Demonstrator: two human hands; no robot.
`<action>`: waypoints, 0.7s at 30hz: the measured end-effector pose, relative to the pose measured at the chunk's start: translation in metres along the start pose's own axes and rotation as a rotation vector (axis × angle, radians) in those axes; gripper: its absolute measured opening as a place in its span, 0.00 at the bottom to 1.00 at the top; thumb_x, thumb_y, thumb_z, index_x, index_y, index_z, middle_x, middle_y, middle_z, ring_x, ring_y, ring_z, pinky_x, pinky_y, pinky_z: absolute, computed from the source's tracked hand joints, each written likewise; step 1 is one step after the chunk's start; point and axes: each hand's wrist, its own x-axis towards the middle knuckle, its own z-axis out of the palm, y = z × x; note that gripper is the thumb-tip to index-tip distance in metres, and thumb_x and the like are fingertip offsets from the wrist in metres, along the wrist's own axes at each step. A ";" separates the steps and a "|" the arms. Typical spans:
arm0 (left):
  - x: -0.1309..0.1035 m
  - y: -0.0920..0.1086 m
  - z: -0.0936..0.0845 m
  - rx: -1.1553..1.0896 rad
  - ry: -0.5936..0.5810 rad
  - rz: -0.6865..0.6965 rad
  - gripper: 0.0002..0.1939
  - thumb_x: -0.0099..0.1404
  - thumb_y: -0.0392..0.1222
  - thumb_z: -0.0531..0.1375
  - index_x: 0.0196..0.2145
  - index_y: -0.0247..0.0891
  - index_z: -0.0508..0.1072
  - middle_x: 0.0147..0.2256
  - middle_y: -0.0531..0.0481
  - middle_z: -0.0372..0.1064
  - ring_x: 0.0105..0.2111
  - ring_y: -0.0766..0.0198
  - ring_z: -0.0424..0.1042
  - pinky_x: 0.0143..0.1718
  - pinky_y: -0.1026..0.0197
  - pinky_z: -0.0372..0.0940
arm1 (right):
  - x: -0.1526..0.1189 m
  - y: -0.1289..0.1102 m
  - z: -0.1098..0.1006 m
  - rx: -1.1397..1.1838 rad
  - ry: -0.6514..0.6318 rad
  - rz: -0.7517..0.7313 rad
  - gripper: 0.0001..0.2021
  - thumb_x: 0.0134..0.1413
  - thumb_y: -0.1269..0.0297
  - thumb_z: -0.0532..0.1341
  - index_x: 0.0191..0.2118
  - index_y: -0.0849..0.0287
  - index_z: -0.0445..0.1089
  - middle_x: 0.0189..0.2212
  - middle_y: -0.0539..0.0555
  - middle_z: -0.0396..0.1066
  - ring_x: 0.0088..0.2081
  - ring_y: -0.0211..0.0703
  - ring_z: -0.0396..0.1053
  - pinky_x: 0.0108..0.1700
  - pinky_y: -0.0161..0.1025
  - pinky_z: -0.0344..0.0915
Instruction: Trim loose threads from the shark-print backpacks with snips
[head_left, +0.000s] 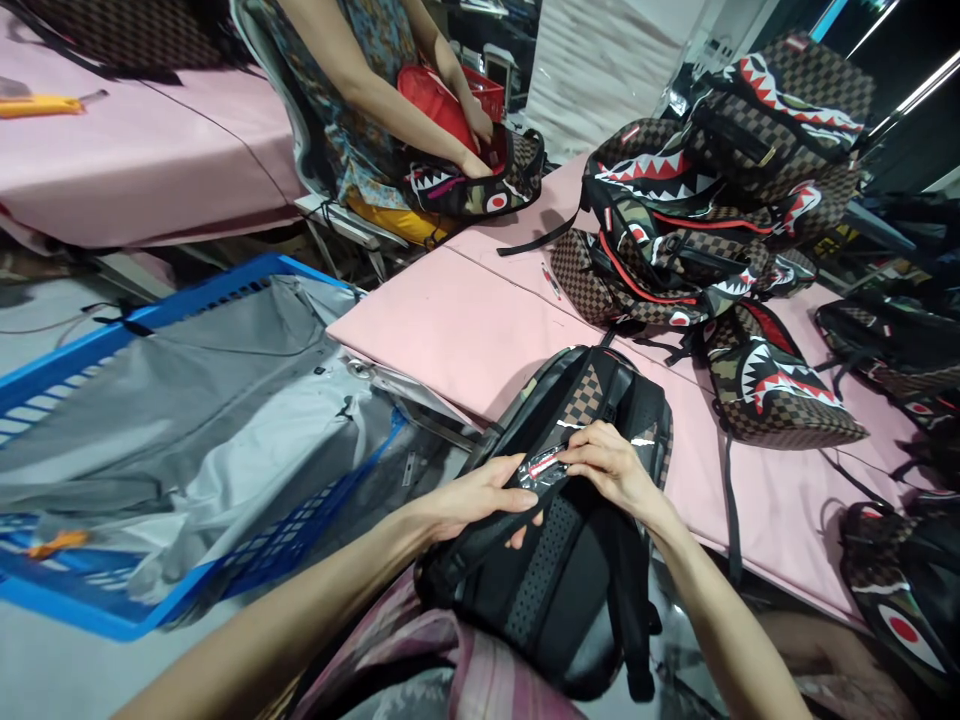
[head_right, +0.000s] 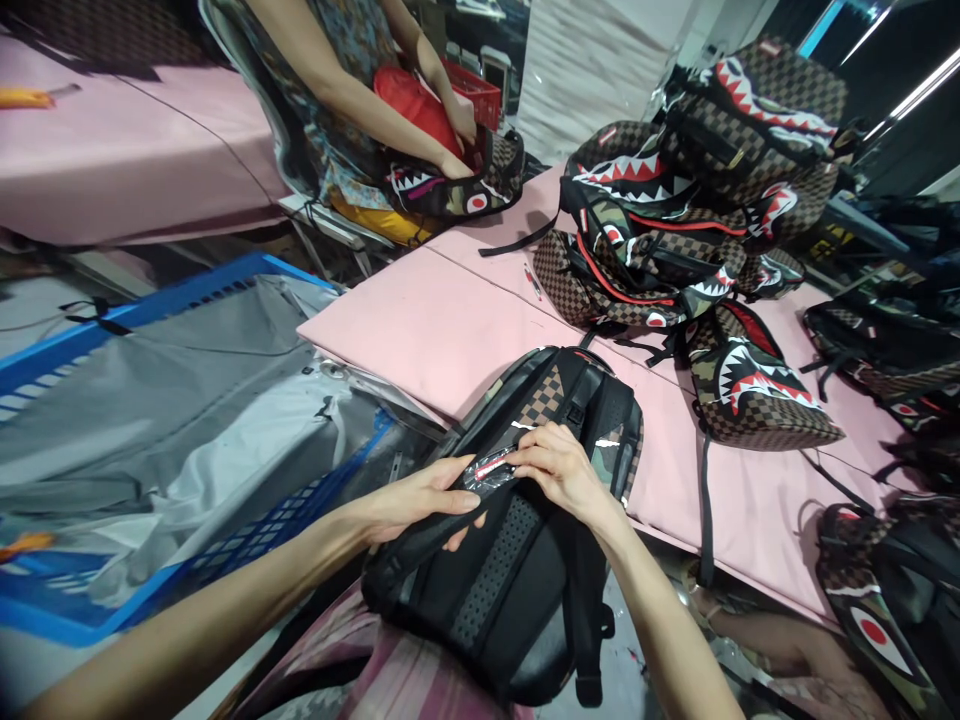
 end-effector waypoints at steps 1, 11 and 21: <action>0.000 0.000 0.000 0.010 0.003 0.000 0.21 0.55 0.45 0.63 0.42 0.35 0.61 0.29 0.50 0.69 0.20 0.70 0.68 0.19 0.69 0.59 | 0.001 -0.002 0.000 -0.003 -0.006 0.008 0.09 0.58 0.62 0.57 0.40 0.54 0.73 0.35 0.54 0.70 0.37 0.41 0.65 0.41 0.41 0.61; 0.009 -0.010 0.000 0.471 0.193 0.075 0.09 0.58 0.41 0.57 0.34 0.36 0.61 0.28 0.54 0.64 0.21 0.69 0.66 0.24 0.65 0.62 | -0.023 0.008 -0.018 0.139 0.099 0.385 0.11 0.57 0.58 0.58 0.41 0.56 0.73 0.38 0.55 0.70 0.41 0.44 0.68 0.44 0.43 0.64; 0.010 -0.014 -0.005 0.381 0.178 0.033 0.15 0.57 0.45 0.59 0.39 0.36 0.61 0.30 0.53 0.66 0.19 0.71 0.65 0.23 0.67 0.59 | -0.022 0.018 -0.026 0.123 -0.043 0.366 0.12 0.58 0.59 0.56 0.41 0.56 0.75 0.36 0.55 0.72 0.38 0.42 0.69 0.41 0.39 0.66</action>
